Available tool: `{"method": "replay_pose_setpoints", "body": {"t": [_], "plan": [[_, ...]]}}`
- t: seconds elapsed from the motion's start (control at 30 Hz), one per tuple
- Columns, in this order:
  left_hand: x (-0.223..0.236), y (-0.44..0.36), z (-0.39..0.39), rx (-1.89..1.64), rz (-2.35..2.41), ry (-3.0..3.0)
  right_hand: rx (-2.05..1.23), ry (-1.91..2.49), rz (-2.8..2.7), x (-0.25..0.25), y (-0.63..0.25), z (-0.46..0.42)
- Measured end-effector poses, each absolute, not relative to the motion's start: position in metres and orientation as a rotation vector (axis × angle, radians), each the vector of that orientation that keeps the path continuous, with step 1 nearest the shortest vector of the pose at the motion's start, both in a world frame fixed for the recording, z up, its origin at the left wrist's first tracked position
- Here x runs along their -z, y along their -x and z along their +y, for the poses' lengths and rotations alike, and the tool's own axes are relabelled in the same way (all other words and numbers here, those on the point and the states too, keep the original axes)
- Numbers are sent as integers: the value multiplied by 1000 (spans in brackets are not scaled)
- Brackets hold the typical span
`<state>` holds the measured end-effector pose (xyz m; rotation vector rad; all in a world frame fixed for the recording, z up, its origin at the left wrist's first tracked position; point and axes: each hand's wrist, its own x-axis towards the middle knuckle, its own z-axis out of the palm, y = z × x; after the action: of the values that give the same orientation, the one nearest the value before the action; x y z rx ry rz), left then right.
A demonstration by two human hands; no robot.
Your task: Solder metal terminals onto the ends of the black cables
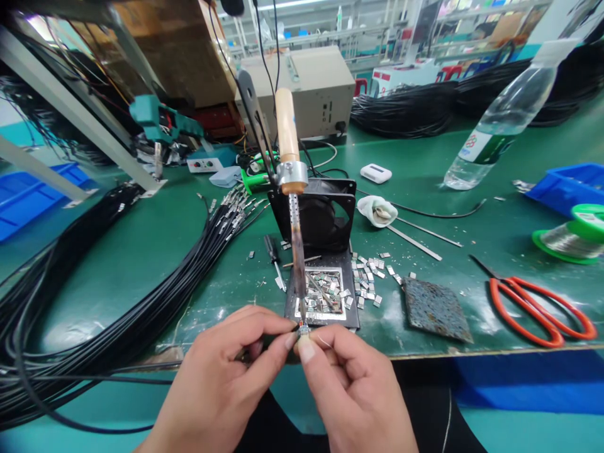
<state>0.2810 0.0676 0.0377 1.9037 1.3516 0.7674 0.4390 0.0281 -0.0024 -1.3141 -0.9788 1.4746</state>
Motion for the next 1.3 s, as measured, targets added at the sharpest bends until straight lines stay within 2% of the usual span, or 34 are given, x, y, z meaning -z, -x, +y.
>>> {"method": "replay_pose_setpoints", "body": {"t": [1.3], "plan": [[-33,-276,55,-714,1328,-1892,-1570,1351,-905,7,-450,13]]}}
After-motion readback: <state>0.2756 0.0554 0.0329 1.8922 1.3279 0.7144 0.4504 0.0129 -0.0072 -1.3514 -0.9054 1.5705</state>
